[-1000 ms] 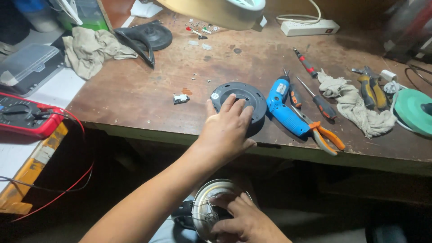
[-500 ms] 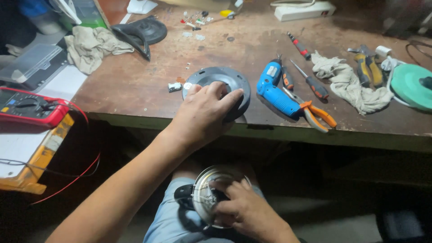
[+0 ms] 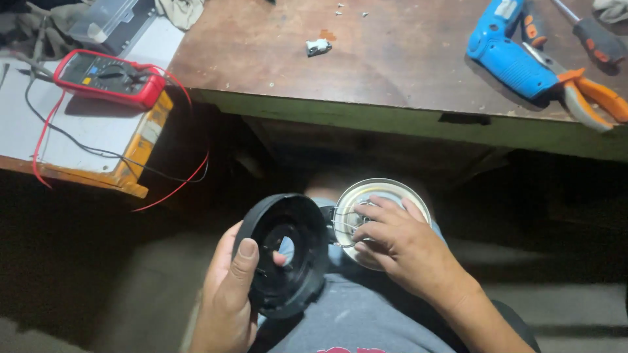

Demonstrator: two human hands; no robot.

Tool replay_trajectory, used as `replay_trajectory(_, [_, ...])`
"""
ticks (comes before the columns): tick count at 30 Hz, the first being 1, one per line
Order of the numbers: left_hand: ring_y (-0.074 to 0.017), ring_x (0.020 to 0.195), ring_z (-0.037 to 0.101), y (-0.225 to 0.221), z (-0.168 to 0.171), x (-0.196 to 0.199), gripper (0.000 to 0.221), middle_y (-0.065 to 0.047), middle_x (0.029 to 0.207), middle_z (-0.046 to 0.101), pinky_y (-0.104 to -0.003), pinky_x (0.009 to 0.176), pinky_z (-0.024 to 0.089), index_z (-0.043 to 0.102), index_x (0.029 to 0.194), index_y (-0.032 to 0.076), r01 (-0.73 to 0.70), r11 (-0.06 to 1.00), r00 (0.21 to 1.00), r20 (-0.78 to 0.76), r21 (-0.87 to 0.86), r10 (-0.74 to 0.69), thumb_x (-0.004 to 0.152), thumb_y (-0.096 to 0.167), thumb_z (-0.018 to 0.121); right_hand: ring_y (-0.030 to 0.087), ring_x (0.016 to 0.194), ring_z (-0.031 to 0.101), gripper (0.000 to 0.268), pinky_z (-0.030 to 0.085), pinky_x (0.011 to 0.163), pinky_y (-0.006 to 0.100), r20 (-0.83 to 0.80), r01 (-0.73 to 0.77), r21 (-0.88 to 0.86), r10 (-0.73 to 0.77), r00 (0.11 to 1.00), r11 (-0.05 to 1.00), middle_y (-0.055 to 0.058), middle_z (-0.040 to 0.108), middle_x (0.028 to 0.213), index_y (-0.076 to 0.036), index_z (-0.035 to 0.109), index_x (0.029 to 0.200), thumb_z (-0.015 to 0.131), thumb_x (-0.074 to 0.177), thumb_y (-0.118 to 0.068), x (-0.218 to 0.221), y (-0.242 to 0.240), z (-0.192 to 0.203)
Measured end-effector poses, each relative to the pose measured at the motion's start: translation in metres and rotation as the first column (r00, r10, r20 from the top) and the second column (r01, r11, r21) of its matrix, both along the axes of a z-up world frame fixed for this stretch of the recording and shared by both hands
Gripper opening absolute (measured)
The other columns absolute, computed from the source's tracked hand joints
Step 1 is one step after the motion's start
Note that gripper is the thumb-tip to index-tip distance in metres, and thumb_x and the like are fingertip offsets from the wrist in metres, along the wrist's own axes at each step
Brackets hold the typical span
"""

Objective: Assembling and securing the base components of an electric appliance using an electric screwdriver on a repair bench.

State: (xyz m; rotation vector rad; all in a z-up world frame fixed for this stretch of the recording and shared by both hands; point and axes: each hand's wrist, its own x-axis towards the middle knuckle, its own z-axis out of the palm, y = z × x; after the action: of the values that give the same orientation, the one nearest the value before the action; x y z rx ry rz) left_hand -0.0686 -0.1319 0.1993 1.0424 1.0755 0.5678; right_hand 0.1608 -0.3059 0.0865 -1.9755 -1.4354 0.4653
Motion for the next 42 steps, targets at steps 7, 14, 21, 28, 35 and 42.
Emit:
replay_trajectory(7, [-0.0283,0.100,0.078,0.015,-0.028,0.007,0.093,-0.019,0.114,0.081,-0.044,0.085,0.067,0.066,0.160,-0.001,0.062,0.961,0.959,0.249,0.271,-0.132,0.093,0.062,0.078,0.036,0.158,0.064,0.013,0.025,0.134,0.069,-0.094,0.066,0.166,-0.051,0.994,0.984,0.010,0.078,0.162,-0.027,0.091,0.111,0.079,0.108,-0.028,-0.009,0.000,0.001])
replay_trajectory(14, [-0.0286,0.121,0.081,0.018,-0.062,0.050,0.089,-0.013,0.129,0.083,-0.043,0.109,0.069,0.075,0.149,0.000,0.223,0.798,0.913,0.167,0.560,-0.372,0.102,0.076,0.070,0.036,0.138,0.072,0.014,0.056,0.110,0.054,-0.125,0.155,0.326,-0.120,0.985,0.933,0.014,0.076,0.155,-0.024,0.093,0.114,0.082,0.106,-0.021,-0.023,-0.004,0.015])
replay_trajectory(21, [-0.0271,0.119,0.085,0.011,0.000,0.055,0.066,-0.017,0.132,0.084,-0.035,0.104,0.067,0.076,0.144,0.000,0.318,0.233,0.908,-0.225,0.919,-0.352,0.112,0.056,0.065,0.035,0.140,0.071,0.010,0.054,0.117,0.052,-0.107,0.188,0.373,-0.159,0.981,0.909,0.012,0.074,0.150,-0.024,0.092,0.111,0.088,0.103,-0.026,-0.018,-0.005,0.001])
replay_trajectory(28, [-0.0147,0.113,0.082,0.010,0.072,0.076,0.077,0.001,0.124,0.087,-0.035,0.101,0.060,0.063,0.174,0.041,0.679,0.729,0.546,-0.725,0.089,-0.420,0.097,0.051,0.063,0.026,0.123,0.079,0.009,0.049,0.119,0.060,-0.118,0.174,0.358,-0.140,0.983,0.917,0.002,0.084,0.122,-0.025,0.095,0.106,0.095,0.098,-0.024,-0.018,-0.004,0.000])
replay_trajectory(35, [-0.0321,0.069,0.076,0.050,0.056,0.060,0.070,-0.024,0.098,0.078,-0.045,0.060,0.066,0.065,0.174,0.014,0.599,0.794,0.766,-0.214,-0.105,-0.607,0.107,0.034,0.061,0.019,0.109,0.084,0.004,0.033,0.136,0.070,-0.171,0.190,0.286,-0.145,0.974,0.939,-0.005,0.089,0.110,-0.022,0.085,0.106,0.082,0.106,-0.020,-0.020,-0.002,0.009])
replay_trajectory(42, [-0.0434,0.121,0.082,0.063,-0.043,0.064,0.051,-0.036,0.141,0.082,-0.063,0.103,0.067,0.075,0.158,0.002,0.485,0.816,0.842,-0.083,-0.314,-0.533,0.113,0.019,0.058,0.022,0.136,0.082,0.012,0.027,0.143,0.063,-0.247,0.303,0.175,-0.256,0.935,0.937,-0.002,0.096,0.115,-0.028,0.093,0.115,0.086,0.105,-0.029,-0.020,0.000,-0.001])
